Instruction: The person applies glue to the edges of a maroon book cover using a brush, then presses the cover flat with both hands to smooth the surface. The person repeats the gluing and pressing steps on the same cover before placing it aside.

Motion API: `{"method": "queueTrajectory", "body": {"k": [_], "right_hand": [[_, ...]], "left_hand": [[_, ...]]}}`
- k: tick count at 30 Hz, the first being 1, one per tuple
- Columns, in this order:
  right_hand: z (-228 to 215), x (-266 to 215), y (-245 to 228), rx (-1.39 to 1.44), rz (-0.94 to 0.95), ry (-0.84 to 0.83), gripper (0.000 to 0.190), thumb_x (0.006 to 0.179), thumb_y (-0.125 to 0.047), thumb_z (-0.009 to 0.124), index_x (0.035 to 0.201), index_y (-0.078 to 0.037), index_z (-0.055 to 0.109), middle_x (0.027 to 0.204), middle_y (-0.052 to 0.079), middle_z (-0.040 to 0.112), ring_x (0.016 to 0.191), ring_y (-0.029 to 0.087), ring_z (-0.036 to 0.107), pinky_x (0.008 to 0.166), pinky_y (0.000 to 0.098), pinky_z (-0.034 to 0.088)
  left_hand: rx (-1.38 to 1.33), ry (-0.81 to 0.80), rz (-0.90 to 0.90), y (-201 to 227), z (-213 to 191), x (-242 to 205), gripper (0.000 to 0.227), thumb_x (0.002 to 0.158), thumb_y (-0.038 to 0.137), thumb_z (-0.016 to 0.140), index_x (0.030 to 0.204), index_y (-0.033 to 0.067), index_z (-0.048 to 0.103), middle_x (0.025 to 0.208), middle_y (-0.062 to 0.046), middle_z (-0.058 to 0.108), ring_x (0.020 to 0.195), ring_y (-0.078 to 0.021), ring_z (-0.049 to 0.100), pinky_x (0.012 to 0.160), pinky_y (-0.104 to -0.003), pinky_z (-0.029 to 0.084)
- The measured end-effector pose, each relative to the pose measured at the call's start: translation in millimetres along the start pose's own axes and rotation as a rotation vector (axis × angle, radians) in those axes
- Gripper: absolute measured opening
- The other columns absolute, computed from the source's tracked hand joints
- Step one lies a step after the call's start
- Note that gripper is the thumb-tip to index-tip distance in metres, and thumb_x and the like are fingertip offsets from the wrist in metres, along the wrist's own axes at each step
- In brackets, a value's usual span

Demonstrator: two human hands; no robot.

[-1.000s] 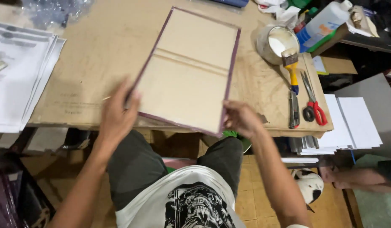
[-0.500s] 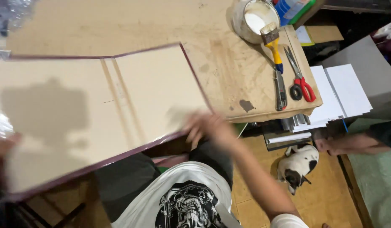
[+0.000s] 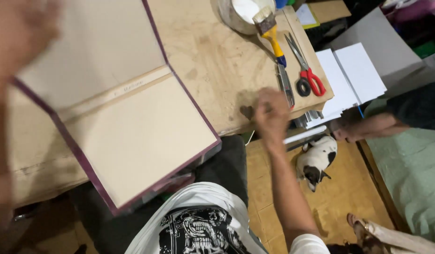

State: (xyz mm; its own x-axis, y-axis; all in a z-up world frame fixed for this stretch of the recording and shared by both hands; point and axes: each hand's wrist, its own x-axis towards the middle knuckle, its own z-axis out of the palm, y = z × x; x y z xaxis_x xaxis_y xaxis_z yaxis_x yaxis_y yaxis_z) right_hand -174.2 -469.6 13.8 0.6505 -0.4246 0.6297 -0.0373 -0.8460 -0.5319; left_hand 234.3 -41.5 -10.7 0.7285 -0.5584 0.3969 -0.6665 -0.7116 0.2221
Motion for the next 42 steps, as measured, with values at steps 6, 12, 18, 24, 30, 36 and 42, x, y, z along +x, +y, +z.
{"method": "queueTrajectory", "body": {"k": [6, 12, 18, 24, 30, 36, 42], "right_hand": [[-29.9, 6.3, 83.8, -0.593, 0.028, -0.135, 0.034, 0.101, -0.025, 0.062, 0.132, -0.012, 0.066, 0.112, 0.02, 0.06, 0.099, 0.04, 0.054, 0.078, 0.0542, 0.042], [-28.3, -19.2, 80.6, -0.336, -0.156, -0.065, 0.011, 0.102, -0.012, 0.073, 0.1, -0.003, 0.067, 0.091, 0.015, 0.064, 0.087, 0.036, 0.059, 0.081, 0.0472, 0.044], [25.7, 4.1, -1.6, 0.036, -0.059, -0.107, 0.024, 0.098, -0.015, 0.081, 0.084, -0.006, 0.063, 0.102, 0.015, 0.073, 0.092, 0.023, 0.07, 0.079, 0.0331, 0.052], [90.2, 66.8, -59.8, 0.136, -0.092, -0.337, 0.013, 0.102, -0.018, 0.07, 0.099, -0.008, 0.063, 0.089, 0.004, 0.065, 0.076, 0.015, 0.06, 0.066, 0.0302, 0.051], [165.3, 167.4, -5.7, 0.013, -0.235, -0.184, 0.013, 0.101, -0.012, 0.055, 0.111, -0.007, 0.062, 0.099, 0.013, 0.068, 0.088, 0.03, 0.064, 0.075, 0.0426, 0.049], [234.9, 279.6, 31.8, -0.139, 0.178, -0.198, 0.046, 0.084, -0.01, 0.043, 0.127, -0.015, 0.059, 0.115, 0.023, 0.063, 0.097, 0.044, 0.061, 0.081, 0.0496, 0.048], [312.8, 335.8, 124.7, -0.337, 0.455, -0.35, 0.063, 0.085, -0.017, 0.061, 0.146, -0.016, 0.045, 0.141, 0.027, 0.038, 0.123, 0.046, 0.055, 0.108, 0.0435, 0.045]], "left_hand": [[-0.022, -0.345, 0.161, 206.4, -61.2, -31.3, 0.076, 0.089, 0.04, 0.064, 0.159, 0.0161, 0.044, 0.161, -0.024, 0.039, 0.145, -0.0459, 0.033, 0.113, -0.067, 0.016], [-0.359, -0.236, 0.166, 227.0, -88.0, -151.9, 0.052, 0.09, 0.023, 0.071, 0.134, 0.0085, 0.05, 0.139, -0.014, 0.044, 0.129, -0.0408, 0.038, 0.109, -0.058, 0.029], [-0.081, -0.152, 0.22, 260.8, -76.1, -247.9, 0.09, 0.075, 0.065, 0.075, 0.148, 0.0198, 0.049, 0.154, -0.008, 0.05, 0.143, -0.032, 0.044, 0.118, -0.063, 0.027], [0.006, -0.064, 0.192, 252.2, -60.7, -281.2, 0.079, 0.082, 0.001, 0.055, 0.157, 0.0164, 0.038, 0.16, -0.006, 0.044, 0.153, -0.0371, 0.032, 0.12, -0.069, 0.024], [0.114, -0.102, 0.129, 207.6, -62.4, -305.5, 0.096, 0.066, 0.023, 0.061, 0.158, 0.0295, 0.036, 0.162, 0.011, 0.04, 0.156, -0.0219, 0.031, 0.12, -0.062, 0.026], [0.014, -0.051, 0.067, 198.9, -55.6, -325.9, 0.081, 0.074, 0.036, 0.071, 0.15, 0.0272, 0.046, 0.158, 0.002, 0.047, 0.153, -0.0341, 0.037, 0.121, -0.061, 0.034], [-0.032, 0.082, 0.045, 194.3, -63.8, -325.5, 0.055, 0.089, 0.042, 0.068, 0.14, 0.0254, 0.054, 0.15, -0.004, 0.054, 0.141, -0.0353, 0.052, 0.107, -0.046, 0.052]]}}
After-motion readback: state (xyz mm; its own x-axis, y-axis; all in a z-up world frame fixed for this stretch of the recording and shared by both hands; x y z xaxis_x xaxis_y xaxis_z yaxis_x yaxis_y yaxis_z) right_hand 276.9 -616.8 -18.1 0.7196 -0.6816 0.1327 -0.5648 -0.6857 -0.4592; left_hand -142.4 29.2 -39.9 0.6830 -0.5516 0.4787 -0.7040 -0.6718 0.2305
